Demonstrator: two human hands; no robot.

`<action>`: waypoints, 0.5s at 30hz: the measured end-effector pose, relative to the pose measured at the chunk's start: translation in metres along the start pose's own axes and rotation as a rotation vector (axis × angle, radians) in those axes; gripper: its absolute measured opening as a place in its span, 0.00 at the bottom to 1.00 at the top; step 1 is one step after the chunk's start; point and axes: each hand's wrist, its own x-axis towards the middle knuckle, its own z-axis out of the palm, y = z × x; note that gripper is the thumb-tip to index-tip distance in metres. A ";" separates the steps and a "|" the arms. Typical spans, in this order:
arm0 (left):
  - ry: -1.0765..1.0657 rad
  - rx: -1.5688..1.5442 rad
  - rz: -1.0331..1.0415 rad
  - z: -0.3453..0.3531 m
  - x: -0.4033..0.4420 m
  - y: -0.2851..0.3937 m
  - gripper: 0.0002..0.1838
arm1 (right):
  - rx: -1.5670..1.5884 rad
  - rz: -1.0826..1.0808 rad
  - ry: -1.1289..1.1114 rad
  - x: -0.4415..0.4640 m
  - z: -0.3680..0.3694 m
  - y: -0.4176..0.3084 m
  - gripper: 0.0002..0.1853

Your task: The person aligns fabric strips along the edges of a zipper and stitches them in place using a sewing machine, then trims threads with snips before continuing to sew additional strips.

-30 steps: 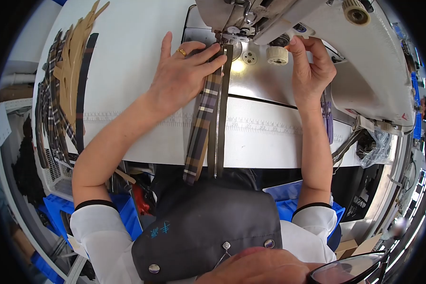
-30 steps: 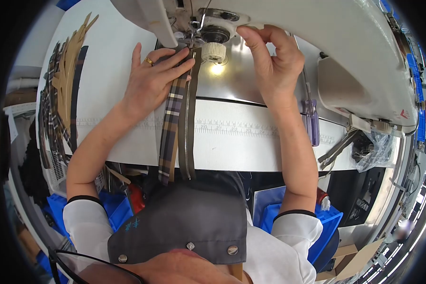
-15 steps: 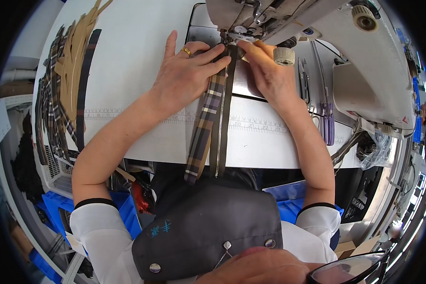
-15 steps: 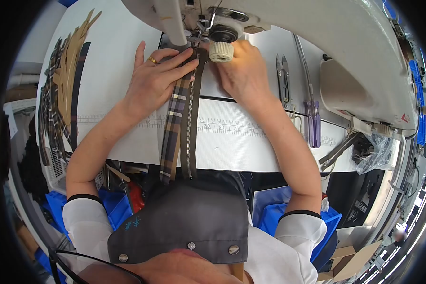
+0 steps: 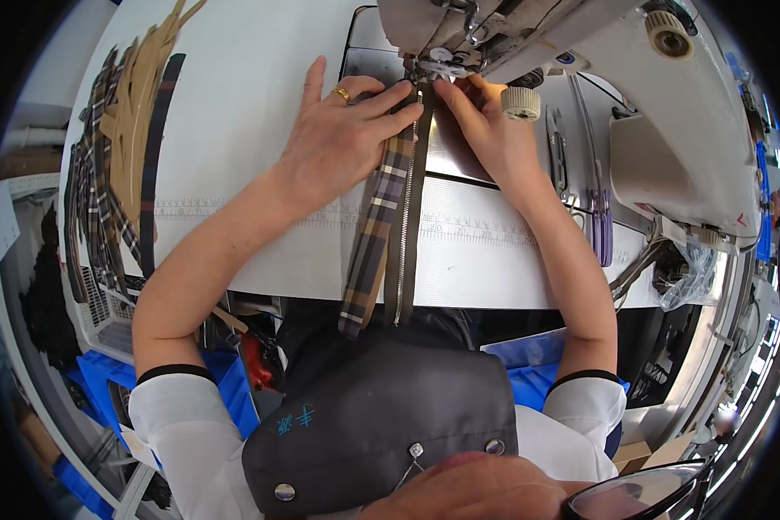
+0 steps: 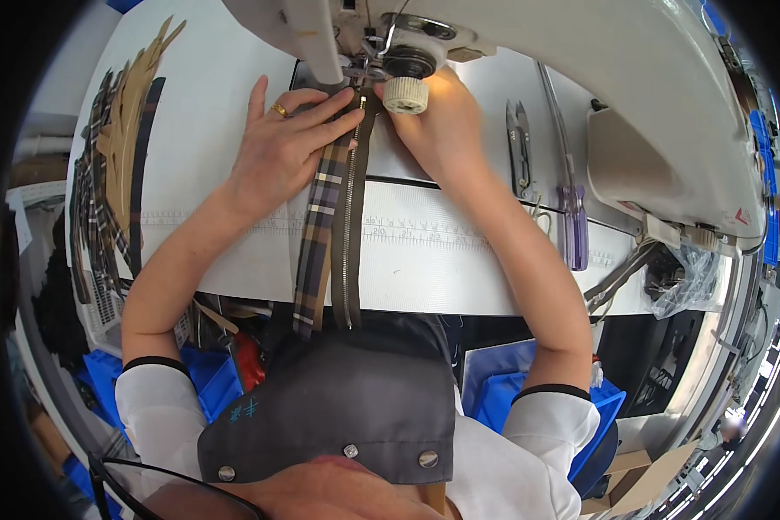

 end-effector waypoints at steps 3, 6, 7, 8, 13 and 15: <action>0.007 -0.023 -0.002 0.001 0.000 -0.001 0.20 | 0.014 0.024 -0.045 0.010 0.011 0.008 0.13; 0.083 -0.010 0.022 0.003 -0.001 0.000 0.21 | 0.242 -0.003 -0.033 0.014 0.017 0.016 0.15; 0.082 -0.012 0.021 0.003 0.000 0.000 0.21 | 0.125 -0.039 0.010 0.013 0.015 0.012 0.15; 0.080 -0.014 0.021 0.003 0.000 0.000 0.21 | 0.009 -0.074 0.052 0.010 0.012 0.007 0.15; 0.065 -0.013 0.018 0.003 -0.001 0.000 0.21 | -0.221 -0.004 0.189 0.017 0.000 0.023 0.10; 0.052 -0.002 0.018 0.001 -0.001 0.000 0.21 | -0.277 0.045 0.222 0.014 -0.021 0.026 0.11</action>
